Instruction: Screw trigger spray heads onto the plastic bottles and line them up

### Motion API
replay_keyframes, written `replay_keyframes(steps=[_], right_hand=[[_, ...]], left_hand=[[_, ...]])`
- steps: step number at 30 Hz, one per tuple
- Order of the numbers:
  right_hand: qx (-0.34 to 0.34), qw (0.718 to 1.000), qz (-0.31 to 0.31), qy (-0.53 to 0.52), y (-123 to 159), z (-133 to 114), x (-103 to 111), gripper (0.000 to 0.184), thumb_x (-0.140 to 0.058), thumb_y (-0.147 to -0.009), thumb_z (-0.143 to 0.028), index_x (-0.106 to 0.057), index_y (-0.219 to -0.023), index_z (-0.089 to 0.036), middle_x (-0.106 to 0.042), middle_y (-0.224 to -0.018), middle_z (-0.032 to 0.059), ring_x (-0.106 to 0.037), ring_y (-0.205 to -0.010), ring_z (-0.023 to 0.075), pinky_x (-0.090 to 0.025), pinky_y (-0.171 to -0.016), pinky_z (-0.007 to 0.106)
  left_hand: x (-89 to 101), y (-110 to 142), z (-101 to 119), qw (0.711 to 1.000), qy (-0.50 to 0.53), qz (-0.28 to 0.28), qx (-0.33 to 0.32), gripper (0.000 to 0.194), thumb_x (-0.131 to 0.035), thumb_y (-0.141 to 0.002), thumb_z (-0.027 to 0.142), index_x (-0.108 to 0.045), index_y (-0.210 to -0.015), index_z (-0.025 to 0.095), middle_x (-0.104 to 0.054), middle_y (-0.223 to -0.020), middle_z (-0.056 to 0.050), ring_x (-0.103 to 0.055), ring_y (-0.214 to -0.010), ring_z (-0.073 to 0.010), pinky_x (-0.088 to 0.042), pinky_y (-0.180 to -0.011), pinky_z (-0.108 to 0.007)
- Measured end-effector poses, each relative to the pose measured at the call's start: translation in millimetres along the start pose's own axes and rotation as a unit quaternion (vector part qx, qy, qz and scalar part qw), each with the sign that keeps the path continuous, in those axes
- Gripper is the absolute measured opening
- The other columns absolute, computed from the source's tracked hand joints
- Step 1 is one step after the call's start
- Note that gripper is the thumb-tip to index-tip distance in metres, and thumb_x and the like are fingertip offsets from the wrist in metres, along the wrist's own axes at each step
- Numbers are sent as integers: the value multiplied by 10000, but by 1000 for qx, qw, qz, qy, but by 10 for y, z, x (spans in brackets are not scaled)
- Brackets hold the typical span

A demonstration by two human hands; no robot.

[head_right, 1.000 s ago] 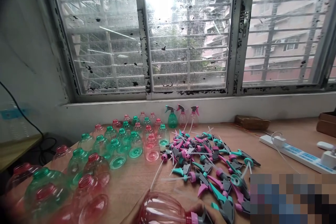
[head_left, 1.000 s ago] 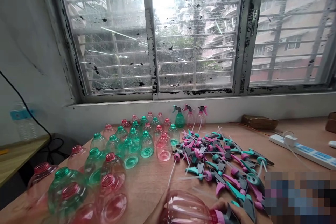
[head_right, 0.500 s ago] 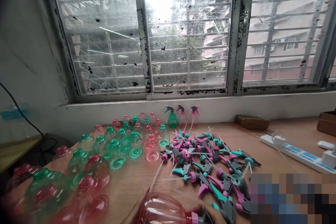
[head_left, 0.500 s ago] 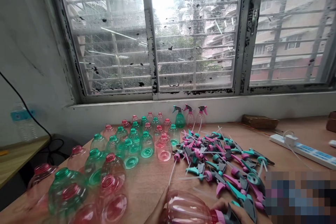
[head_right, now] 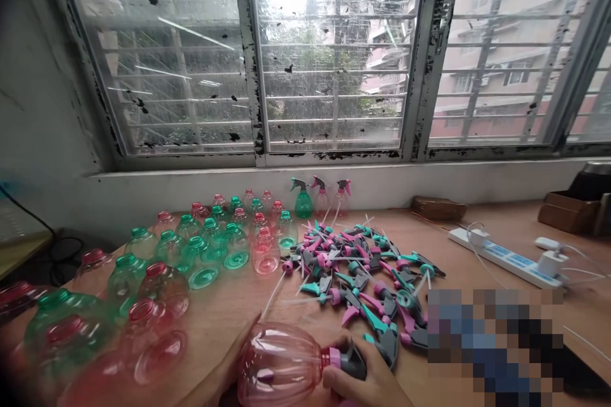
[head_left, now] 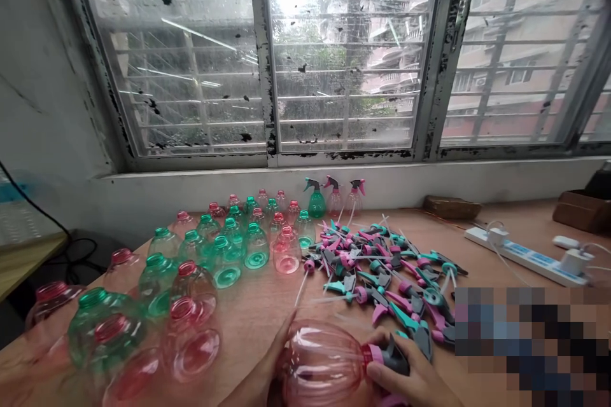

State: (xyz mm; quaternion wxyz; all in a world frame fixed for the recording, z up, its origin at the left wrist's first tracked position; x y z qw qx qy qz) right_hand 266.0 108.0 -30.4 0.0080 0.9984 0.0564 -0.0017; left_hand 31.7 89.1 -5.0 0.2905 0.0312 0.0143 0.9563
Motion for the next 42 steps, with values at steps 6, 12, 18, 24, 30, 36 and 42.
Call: replay_keyframes(steps=[6, 12, 18, 24, 30, 36, 42], right_hand=[[15, 999, -24, -29, 8, 7, -12, 448, -910, -698, -522, -739, -949, -194, -701, -754, -16, -643, -699, 198, -514, -661, 274], [0, 997, -53, -51, -3, 46, -45, 416, -888, -746, -490, -696, -948, -181, -710, -702, -16, -647, -652, 188, -506, -639, 282], [23, 999, -42, -24, 34, -52, -26, 350, -880, -758, -444, -730, -950, -193, -670, -776, -25, -611, -707, 177, -500, -672, 268], [14, 999, -43, -25, 38, -38, -28, 370, -884, -755, -459, -719, -964, -203, -677, -806, -32, -632, -697, 162, -542, -668, 248], [6, 998, -58, -35, 23, -5, -52, 412, -868, -768, -507, -691, -962, -189, -672, -745, -32, -641, -646, 167, -541, -623, 262], [14, 999, -45, -12, 19, -11, -29, 443, -870, -746, -533, -701, -960, -184, -682, -747, -26, -659, -662, 183, -536, -637, 284], [-1, 997, -57, -57, 11, 19, -62, 458, -877, -745, -517, -672, -983, -183, -722, -711, -18, -674, -654, 191, -557, -663, 321]], left_hand=[[34, 72, -43, 998, -61, 20, 29, 1051, -793, -844, 417, -136, -1650, 264, -241, -1732, -69, -173, -1596, -346, -167, -1307, -467], [19, 75, -34, 994, -106, 16, 10, 1029, -727, -908, 340, -11, -1647, 329, -219, -1739, -31, -185, -1595, -314, -146, -1313, -456], [19, 64, -8, 994, -108, 11, 25, 1059, -773, -849, 257, -83, -1649, 330, -271, -1725, -22, -207, -1590, -325, -206, -1306, -434], [38, 65, -43, 995, -86, 16, 38, 1042, -779, -837, 254, -128, -1649, 299, -234, -1736, -51, -158, -1598, -344, -197, -1305, -467], [15, 61, 28, 994, -105, 22, 9, 1048, -745, -874, 226, -46, -1647, 340, -172, -1751, -27, -135, -1604, -330, -145, -1311, -476], [-22, 60, 28, 999, -46, 6, 28, 1024, -803, -825, 250, -186, -1641, 303, -345, -1697, -46, -185, -1590, -356, -223, -1296, -478], [2, 70, 42, 996, -90, 12, 6, 1040, -766, -883, 280, -62, -1646, 344, -204, -1744, -37, -235, -1578, -329, -258, -1285, -448]])
Point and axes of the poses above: each hand's wrist, its own y-axis away from the middle knuckle, its own x-axis out of the back of the hand, z = x × y, the point moved 9 cm from there along -y, towards the middle knuckle
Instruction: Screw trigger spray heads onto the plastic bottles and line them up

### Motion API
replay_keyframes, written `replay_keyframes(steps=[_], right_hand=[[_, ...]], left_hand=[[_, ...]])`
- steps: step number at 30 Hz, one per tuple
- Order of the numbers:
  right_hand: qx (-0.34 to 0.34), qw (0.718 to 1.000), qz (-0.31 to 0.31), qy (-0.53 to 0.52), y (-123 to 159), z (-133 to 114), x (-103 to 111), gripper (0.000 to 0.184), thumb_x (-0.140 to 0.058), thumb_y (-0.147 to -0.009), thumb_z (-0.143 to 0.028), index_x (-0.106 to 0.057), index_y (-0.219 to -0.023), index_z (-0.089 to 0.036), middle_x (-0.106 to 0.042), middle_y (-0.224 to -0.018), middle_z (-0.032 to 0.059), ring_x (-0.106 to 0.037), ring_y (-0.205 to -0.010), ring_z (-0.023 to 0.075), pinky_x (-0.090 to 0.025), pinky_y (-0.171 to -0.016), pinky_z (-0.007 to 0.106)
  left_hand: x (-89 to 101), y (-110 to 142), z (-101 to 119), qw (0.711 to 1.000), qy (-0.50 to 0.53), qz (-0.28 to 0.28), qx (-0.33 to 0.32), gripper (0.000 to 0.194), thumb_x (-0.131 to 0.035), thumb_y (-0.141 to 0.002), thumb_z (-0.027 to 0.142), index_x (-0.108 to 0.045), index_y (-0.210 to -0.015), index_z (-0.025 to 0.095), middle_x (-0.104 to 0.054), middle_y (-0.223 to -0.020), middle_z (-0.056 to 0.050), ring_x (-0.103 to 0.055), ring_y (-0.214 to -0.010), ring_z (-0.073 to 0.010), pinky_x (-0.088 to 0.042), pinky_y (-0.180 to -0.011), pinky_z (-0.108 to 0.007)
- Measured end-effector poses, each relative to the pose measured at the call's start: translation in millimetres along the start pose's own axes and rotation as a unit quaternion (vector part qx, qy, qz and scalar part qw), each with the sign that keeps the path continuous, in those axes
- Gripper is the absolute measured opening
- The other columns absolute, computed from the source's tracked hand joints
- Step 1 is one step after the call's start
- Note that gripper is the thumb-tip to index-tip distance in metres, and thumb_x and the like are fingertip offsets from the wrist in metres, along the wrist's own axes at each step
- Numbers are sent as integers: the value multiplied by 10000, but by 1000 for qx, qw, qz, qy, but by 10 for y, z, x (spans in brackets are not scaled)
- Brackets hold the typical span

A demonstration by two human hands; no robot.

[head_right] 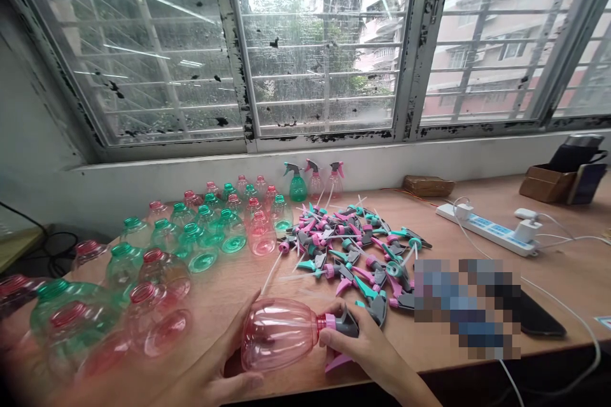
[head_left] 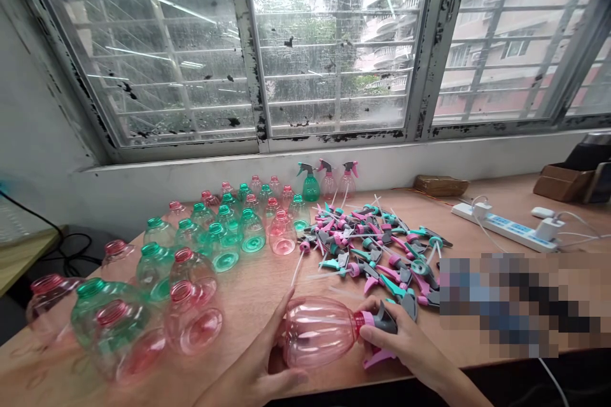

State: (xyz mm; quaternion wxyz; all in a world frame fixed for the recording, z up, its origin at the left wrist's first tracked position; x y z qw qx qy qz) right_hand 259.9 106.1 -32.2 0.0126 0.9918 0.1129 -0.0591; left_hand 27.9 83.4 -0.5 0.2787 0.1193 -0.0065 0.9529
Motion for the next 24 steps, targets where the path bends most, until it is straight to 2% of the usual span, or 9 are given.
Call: replay_keyframes(steps=[3, 8, 10, 14, 18, 20, 24], right_hand=[[9, 1000, 3, 11, 8, -44, -3, 444, -875, -744, -522, -688, -966, -186, -712, -720, -21, -670, -669, 192, -552, -651, 307], [5, 1000, 7, 23, 8, -37, 3, 463, -877, -731, -540, -696, -957, -179, -680, -720, -30, -663, -642, 180, -546, -638, 283], [12, 999, 9, 29, 3, -35, 12, 453, -874, -739, -533, -699, -962, -180, -680, -734, -23, -658, -659, 186, -551, -636, 283], [15, 1000, 5, 27, -2, -26, 15, 428, -851, -776, -526, -696, -980, -183, -683, -752, -13, -647, -681, 194, -559, -649, 298], [12, 999, 6, 29, 3, -15, 22, 426, -847, -782, -527, -689, -989, -189, -677, -737, -23, -642, -665, 188, -531, -647, 292], [10, 999, 10, 34, 8, -8, 32, 437, -850, -774, -534, -693, -991, -189, -676, -742, -24, -640, -666, 188, -523, -645, 290], [17, 999, 19, 47, 10, -23, 48, 441, -859, -767, -531, -704, -998, -189, -671, -790, -21, -639, -694, 184, -521, -658, 283]], left_hand=[[-2, -10, 8, 1000, -9, -1, -3, 1067, -760, -890, 315, -6, -1645, 343, -166, -1752, -48, -237, -1575, -338, -250, -1285, -458], [21, -4, -3, 1000, -14, -1, 3, 969, -775, -869, 387, -195, -1641, 296, -327, -1698, -68, -178, -1587, -360, -147, -1309, -487], [30, 1, -37, 1000, -14, -2, 6, 942, -774, -869, 409, -237, -1633, 289, -395, -1657, -85, -224, -1570, -371, -171, -1303, -497], [25, -21, -130, 1000, 7, -4, -13, 980, -760, -890, 411, -134, -1641, 354, -380, -1648, -69, -346, -1506, -353, -287, -1263, -472], [7, -50, -179, 999, 44, -5, -27, 985, -705, -931, 431, -21, -1638, 387, -528, -1511, -69, -456, -1422, -329, -372, -1209, -479], [-7, -42, -159, 998, 51, -7, -19, 1057, -754, -897, 378, 4, -1635, 396, -480, -1564, -62, -431, -1447, -333, -335, -1233, -486], [27, -11, -65, 998, 52, 17, 3, 1120, -802, -846, 333, -12, -1639, 381, -242, -1722, -20, -179, -1585, -327, -131, -1309, -467]])
Point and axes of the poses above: each hand's wrist, its own y-axis away from the middle knuckle, its own x-axis out of the back of the hand, z = x × y, the point moved 9 cm from there along -y, towards the middle knuckle
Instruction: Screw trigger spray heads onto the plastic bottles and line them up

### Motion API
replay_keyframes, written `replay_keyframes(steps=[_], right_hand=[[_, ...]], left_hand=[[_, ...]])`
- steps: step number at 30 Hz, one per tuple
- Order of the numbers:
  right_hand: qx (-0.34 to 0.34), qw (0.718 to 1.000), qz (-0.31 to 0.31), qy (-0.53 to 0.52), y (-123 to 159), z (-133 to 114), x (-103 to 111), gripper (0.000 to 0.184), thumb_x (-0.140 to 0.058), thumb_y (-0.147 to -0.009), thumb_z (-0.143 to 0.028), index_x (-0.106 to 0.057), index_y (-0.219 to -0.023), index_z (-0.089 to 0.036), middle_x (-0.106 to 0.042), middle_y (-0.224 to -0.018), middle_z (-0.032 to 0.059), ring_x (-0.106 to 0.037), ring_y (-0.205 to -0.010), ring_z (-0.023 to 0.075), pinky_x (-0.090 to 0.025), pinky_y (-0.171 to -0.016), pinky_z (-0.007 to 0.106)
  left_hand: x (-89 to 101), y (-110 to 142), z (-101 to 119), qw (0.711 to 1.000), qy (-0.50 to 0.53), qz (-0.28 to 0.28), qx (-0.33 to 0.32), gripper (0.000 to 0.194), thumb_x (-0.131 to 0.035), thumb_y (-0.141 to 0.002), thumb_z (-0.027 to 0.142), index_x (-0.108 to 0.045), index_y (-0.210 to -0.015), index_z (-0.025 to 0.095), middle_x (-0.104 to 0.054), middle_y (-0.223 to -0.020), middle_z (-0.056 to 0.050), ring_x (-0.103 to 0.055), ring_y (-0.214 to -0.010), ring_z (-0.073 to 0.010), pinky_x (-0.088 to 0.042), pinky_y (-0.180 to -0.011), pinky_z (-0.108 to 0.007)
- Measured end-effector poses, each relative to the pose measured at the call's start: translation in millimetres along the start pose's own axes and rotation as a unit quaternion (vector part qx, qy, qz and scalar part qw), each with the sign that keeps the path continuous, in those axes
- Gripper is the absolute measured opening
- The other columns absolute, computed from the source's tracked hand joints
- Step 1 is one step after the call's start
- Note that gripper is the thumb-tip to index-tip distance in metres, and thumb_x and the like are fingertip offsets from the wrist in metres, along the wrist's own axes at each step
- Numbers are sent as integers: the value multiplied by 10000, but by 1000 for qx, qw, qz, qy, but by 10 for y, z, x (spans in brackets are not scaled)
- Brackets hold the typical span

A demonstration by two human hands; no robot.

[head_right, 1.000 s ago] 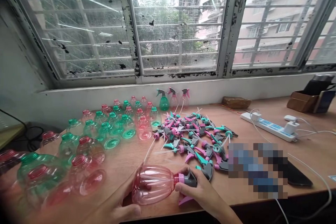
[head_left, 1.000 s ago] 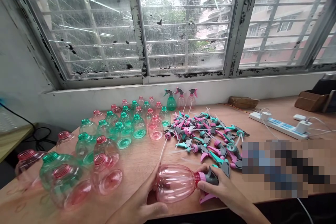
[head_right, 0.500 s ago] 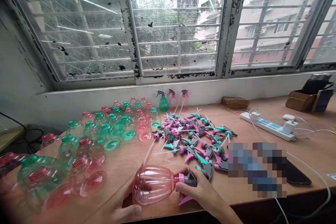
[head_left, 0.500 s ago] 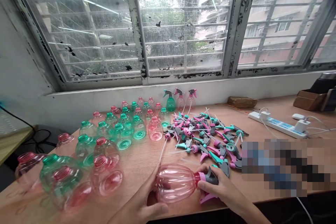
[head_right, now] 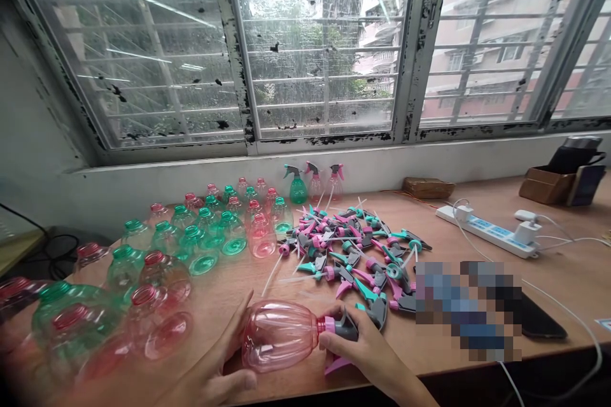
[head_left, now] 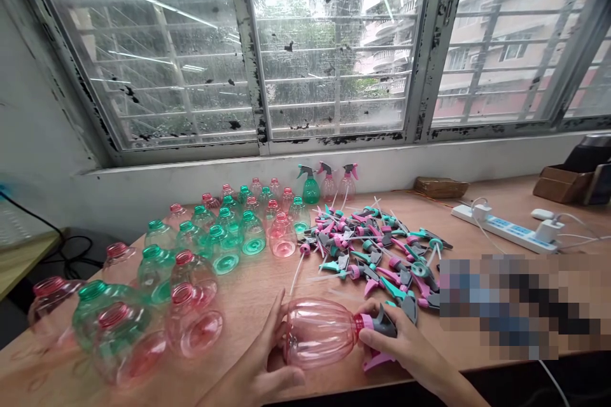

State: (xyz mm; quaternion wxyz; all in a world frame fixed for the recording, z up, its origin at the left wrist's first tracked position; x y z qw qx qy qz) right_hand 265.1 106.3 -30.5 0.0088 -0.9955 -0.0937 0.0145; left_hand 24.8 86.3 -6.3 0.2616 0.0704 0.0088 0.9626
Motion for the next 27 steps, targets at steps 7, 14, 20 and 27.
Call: replay_keyframes(steps=[7, 14, 20, 27], right_hand=[[-3, 999, -17, -41, -20, 4, -43, 454, -868, -761, -552, -693, -964, -186, -689, -733, -29, -659, -655, 180, -533, -655, 295], [-10, 999, -18, -46, -21, 68, -34, 464, -886, -752, -521, -674, -992, -185, -712, -705, -32, -665, -649, 181, -533, -648, 293], [-9, 998, -18, -52, -12, 39, -43, 448, -886, -768, -488, -667, -1010, -181, -719, -707, -33, -661, -652, 167, -509, -648, 276], [-8, 999, -15, -51, -13, -1, -48, 434, -878, -774, -485, -669, -1001, -179, -721, -698, -32, -663, -638, 169, -504, -634, 277]], left_hand=[[-22, -7, 47, 999, -45, -16, 4, 965, -792, -860, 361, -214, -1631, 296, -547, -1473, -95, -324, -1507, -363, -246, -1271, -486], [2, -8, -24, 998, -52, 0, -22, 1007, -714, -916, 321, -22, -1645, 359, -371, -1653, -51, -271, -1539, -357, -271, -1265, -470], [8, 7, 31, 999, -41, -4, 9, 1084, -793, -835, 320, -74, -1646, 348, -316, -1700, -27, -116, -1601, -334, -80, -1317, -481], [7, 20, -29, 999, -49, -7, -20, 967, -726, -922, 379, -87, -1647, 344, -214, -1737, -29, -71, -1605, -358, -194, -1305, -478]])
Point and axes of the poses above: each hand's wrist, its own y-axis away from the middle knuckle, its own x-axis out of the back of the hand, z = x × y, the point moved 9 cm from there along -y, towards the middle knuckle
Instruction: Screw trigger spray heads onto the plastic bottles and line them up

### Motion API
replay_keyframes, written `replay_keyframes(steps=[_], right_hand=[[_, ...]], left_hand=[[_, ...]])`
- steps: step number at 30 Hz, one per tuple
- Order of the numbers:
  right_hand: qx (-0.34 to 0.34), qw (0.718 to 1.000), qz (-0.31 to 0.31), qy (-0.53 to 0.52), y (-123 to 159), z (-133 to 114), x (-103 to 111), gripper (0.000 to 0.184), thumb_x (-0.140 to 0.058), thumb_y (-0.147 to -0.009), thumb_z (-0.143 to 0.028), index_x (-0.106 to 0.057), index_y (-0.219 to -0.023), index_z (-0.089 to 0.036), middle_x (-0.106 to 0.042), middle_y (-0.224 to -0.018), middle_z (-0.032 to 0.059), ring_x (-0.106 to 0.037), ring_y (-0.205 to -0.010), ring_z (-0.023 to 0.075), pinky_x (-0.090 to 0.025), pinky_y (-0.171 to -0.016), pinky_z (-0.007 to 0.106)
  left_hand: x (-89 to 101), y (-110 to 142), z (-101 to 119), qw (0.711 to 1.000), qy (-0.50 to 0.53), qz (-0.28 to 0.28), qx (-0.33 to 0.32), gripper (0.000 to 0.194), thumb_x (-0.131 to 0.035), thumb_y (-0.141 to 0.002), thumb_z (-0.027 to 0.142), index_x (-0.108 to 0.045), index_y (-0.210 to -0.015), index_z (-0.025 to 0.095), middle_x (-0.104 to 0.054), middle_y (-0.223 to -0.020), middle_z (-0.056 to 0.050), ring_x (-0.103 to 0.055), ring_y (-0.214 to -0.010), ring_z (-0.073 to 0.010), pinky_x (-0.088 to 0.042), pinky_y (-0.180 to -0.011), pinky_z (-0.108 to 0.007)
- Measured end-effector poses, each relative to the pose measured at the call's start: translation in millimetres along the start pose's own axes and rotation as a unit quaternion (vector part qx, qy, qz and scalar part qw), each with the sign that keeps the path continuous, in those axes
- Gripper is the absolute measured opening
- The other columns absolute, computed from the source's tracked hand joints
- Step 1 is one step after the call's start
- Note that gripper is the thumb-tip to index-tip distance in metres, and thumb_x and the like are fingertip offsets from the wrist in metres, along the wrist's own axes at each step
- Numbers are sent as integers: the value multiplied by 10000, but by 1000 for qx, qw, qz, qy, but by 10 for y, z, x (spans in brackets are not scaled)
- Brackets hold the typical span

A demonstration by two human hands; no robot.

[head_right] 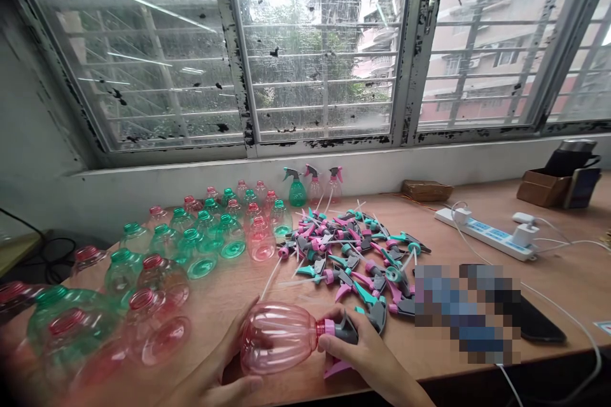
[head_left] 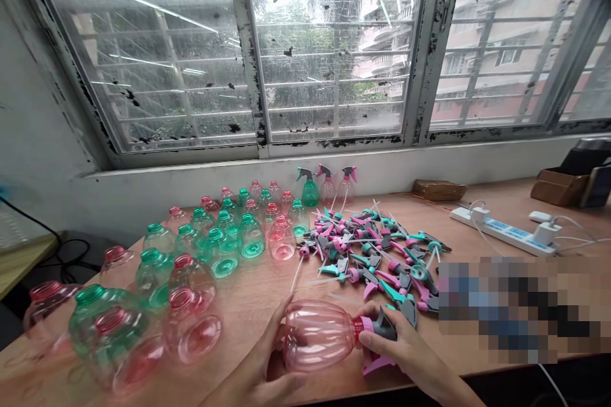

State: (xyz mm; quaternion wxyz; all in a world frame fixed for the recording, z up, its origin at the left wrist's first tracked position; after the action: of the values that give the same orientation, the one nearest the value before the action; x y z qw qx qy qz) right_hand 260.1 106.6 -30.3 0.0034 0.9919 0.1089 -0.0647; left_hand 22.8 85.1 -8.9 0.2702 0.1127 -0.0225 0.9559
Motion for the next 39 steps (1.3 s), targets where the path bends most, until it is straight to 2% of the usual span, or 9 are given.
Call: replay_keyframes(steps=[4, 7, 11, 15, 20, 27, 31, 35, 39], right_hand=[[-1, 1000, -5, -1, -3, 23, -5, 449, -877, -770, -493, -664, -1009, -179, -730, -705, -24, -676, -648, 183, -525, -647, 298], [0, 1000, -10, 3, -10, 37, -4, 464, -877, -770, -500, -655, -1020, -179, -721, -702, -23, -679, -652, 193, -548, -657, 319], [2, 1000, -3, 21, -14, 39, 16, 461, -874, -773, -506, -657, -1028, -189, -725, -714, -21, -680, -655, 198, -542, -656, 317], [4, 1000, 5, 22, -8, 28, 32, 456, -882, -757, -516, -677, -1007, -193, -711, -719, -30, -672, -673, 191, -524, -656, 304], [0, 1000, 3, 16, -4, 18, 20, 449, -883, -760, -514, -682, -998, -191, -726, -730, -28, -668, -672, 174, -521, -654, 285], [-2, 1000, -13, 1, 0, -4, -17, 454, -882, -766, -512, -666, -999, -188, -731, -712, -31, -665, -641, 162, -519, -634, 269], [2, 1000, -20, 4, -6, -10, -22, 434, -872, -789, -501, -666, -1003, -185, -734, -707, -29, -668, -645, 159, -508, -641, 260], [3, 1000, -24, 2, -13, -2, -27, 440, -867, -791, -508, -658, -1003, -183, -738, -692, -25, -676, -638, 170, -516, -642, 273], [2, 1000, -19, -2, -9, -6, -24, 431, -877, -785, -496, -666, -995, -184, -740, -713, -28, -664, -650, 156, -521, -641, 257]], left_hand=[[4, -34, -14, 1000, 0, -2, -12, 1061, -731, -910, 377, 35, -1642, 348, -166, -1752, -27, -37, -1606, -359, -185, -1304, -485], [-11, -49, 30, 1000, 13, -10, 7, 1138, -789, -856, 386, 34, -1640, 353, -281, -1715, -48, -240, -1567, -346, -186, -1302, -470], [-6, -40, 73, 999, 19, -7, 37, 1046, -749, -874, 489, -79, -1652, 294, -508, -1566, -112, -441, -1449, -350, -295, -1254, -478], [6, -17, 54, 999, -10, -9, 37, 947, -750, -886, 457, -192, -1638, 325, -393, -1656, -75, -353, -1508, -354, -237, -1281, -477], [6, -12, 54, 1000, -15, -3, 17, 978, -727, -912, 373, -80, -1645, 362, -194, -1740, -22, -246, -1552, -348, -255, -1276, -453], [-23, -51, 9, 999, 19, -24, 18, 1133, -815, -791, 247, -73, -1639, 360, -389, -1611, -66, -456, -1392, -322, -345, -1200, -425], [-42, -45, 76, 999, 22, -21, 34, 1013, -773, -843, 271, -143, -1635, 313, -582, -1390, -81, -487, -1355, -310, -335, -1200, -429], [-55, -33, 163, 1000, 1, -13, 14, 980, -769, -859, 254, -163, -1624, 342, -562, -1448, -77, -433, -1418, -319, -322, -1215, -432], [-42, -29, 68, 1000, -22, -12, 15, 950, -701, -907, 234, -106, -1631, 390, -474, -1562, -65, -408, -1448, -329, -359, -1193, -445]])
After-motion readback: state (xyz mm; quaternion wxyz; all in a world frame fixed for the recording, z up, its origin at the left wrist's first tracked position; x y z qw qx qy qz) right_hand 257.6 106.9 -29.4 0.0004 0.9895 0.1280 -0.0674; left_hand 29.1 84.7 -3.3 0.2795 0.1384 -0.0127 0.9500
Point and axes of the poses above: each hand's wrist, its own y-axis away from the middle knuckle, its own x-axis out of the back of the hand, z = x × y, the point moved 9 cm from there along -y, towards the middle knuckle
